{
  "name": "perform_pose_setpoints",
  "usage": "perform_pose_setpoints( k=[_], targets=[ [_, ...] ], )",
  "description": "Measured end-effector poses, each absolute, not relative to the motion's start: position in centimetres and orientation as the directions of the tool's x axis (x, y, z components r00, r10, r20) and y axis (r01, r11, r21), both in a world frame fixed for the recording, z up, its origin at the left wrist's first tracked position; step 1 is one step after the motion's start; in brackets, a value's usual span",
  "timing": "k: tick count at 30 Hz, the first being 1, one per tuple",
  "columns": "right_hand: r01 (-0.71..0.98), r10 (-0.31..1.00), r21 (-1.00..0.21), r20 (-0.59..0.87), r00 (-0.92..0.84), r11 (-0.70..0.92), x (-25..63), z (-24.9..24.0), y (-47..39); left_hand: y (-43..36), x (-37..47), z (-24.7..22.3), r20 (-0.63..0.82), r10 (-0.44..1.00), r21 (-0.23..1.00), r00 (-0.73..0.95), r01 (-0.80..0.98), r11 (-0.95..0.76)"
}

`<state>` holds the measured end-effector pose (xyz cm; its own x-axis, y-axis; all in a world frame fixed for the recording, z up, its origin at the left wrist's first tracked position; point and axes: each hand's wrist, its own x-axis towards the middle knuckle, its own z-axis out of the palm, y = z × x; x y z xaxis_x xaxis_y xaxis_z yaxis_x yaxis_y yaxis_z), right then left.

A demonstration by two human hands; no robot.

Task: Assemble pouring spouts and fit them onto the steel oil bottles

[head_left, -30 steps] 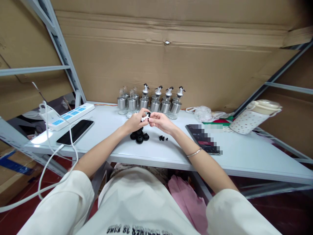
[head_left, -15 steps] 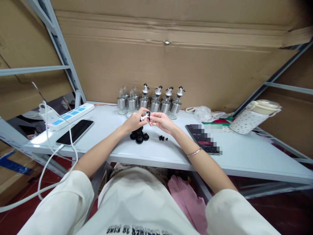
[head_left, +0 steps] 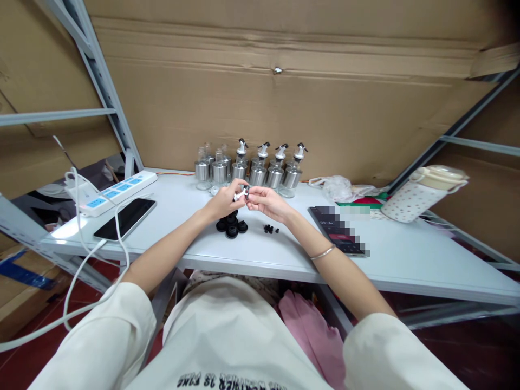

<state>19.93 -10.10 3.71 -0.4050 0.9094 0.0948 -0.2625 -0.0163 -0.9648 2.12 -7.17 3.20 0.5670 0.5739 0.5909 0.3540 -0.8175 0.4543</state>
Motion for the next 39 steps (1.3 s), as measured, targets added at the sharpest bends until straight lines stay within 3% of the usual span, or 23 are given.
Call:
perform_pose_setpoints(
  k=[16, 32, 39],
  targets=[
    [-0.284, 0.89, -0.959, 0.134, -0.436, 0.005, 19.9, 3.2, -9.8, -7.0, 2.1, 3.0, 0.619, 0.557, 0.448, 0.554, 0.333, -0.83],
    [-0.365, 0.901, -0.926, 0.234, -0.366, 0.092, 18.7, 2.8, -9.9, -7.8, 2.6, 2.8, 0.659, 0.619, 0.495, 0.427, 0.373, -0.785],
    [-0.381, 0.893, -0.925, 0.175, -0.414, 0.004, 18.7, 3.5, -10.3, -7.2, 2.0, 3.3, 0.667, 0.549, 0.454, 0.503, 0.309, -0.835]
  ],
)
